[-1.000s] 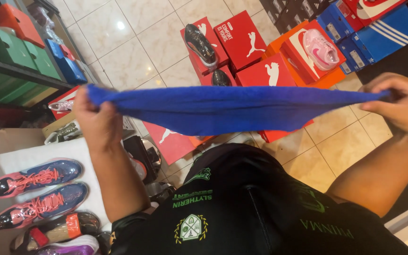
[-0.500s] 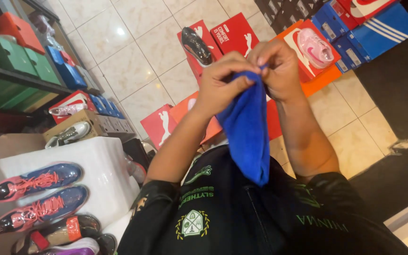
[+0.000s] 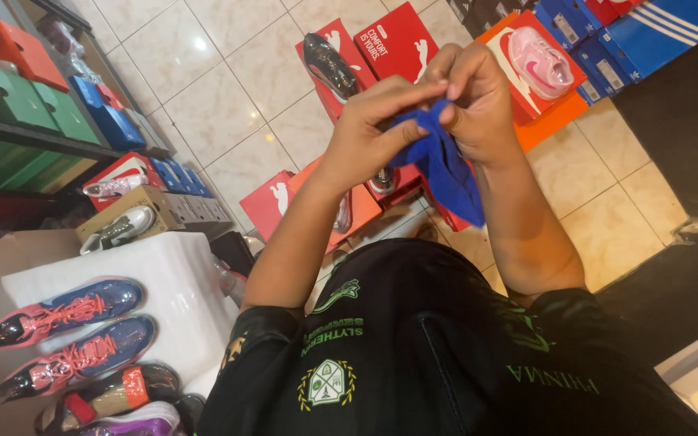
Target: Cleaning shoes and wiping down shoe boxes in a storage room.
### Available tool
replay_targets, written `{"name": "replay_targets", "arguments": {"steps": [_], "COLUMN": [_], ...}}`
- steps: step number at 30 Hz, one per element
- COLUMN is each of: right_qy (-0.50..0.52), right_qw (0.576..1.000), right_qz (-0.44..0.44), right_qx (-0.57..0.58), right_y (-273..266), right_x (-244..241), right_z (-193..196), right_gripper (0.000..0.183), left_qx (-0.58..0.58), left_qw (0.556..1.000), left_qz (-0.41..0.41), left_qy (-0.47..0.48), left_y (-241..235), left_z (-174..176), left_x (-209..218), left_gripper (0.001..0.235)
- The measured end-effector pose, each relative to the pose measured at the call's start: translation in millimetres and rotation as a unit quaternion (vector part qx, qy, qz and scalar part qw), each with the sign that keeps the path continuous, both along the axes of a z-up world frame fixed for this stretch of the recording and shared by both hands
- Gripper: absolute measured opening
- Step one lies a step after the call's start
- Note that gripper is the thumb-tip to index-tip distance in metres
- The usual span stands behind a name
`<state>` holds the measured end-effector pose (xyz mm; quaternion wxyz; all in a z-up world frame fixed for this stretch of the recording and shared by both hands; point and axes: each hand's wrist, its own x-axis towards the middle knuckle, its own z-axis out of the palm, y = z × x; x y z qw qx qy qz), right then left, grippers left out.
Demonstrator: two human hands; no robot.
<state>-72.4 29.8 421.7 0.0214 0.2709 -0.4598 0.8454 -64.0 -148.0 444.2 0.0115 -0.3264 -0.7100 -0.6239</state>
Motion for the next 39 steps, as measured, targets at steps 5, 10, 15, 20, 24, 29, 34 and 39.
{"name": "replay_targets", "arguments": {"steps": [5,10,15,20,24,29,34,39], "right_qy": [0.077,0.02,-0.007,-0.129,-0.24,-0.016,0.03,-0.215], "right_qw": [0.977,0.982,0.965,0.879,0.862,0.867,0.82,0.881], "right_qz": [-0.168,-0.132,-0.038,-0.284,-0.318,-0.39,-0.405,-0.408], "right_qx": [0.103,0.135,0.261,0.36,0.312,0.311,0.404,0.103], "right_y": [1,36,54,35,94,157,170,146], "right_x": [-8,15,51,54,28,-2,52,117], "right_z": [0,-46,-126,-169,-205,-200,-135,-211], "right_gripper": [0.051,0.058,0.108,0.023,0.018,0.013,0.01,0.004], "left_qx": [-0.034,-0.061,-0.066,-0.053,-0.077,-0.111,-0.052,-0.067], "left_qw": [0.998,0.98,0.97,0.978,0.982,0.99,0.998,0.997], "left_qz": [0.021,0.156,0.188,0.17,0.167,0.07,0.036,0.03], "left_qy": [0.038,0.107,0.141,0.114,0.049,0.046,0.029,-0.034], "left_y": [6,5,-1,2,-21,-10,16,5], "left_z": [-5,5,14,1,-28,-93,-123,-210], "left_x": [-5,-12,-12,-20,-50,-106,-101,-66], "left_gripper": [0.027,0.009,0.007,0.006,0.012,0.008,0.014,0.015]}}
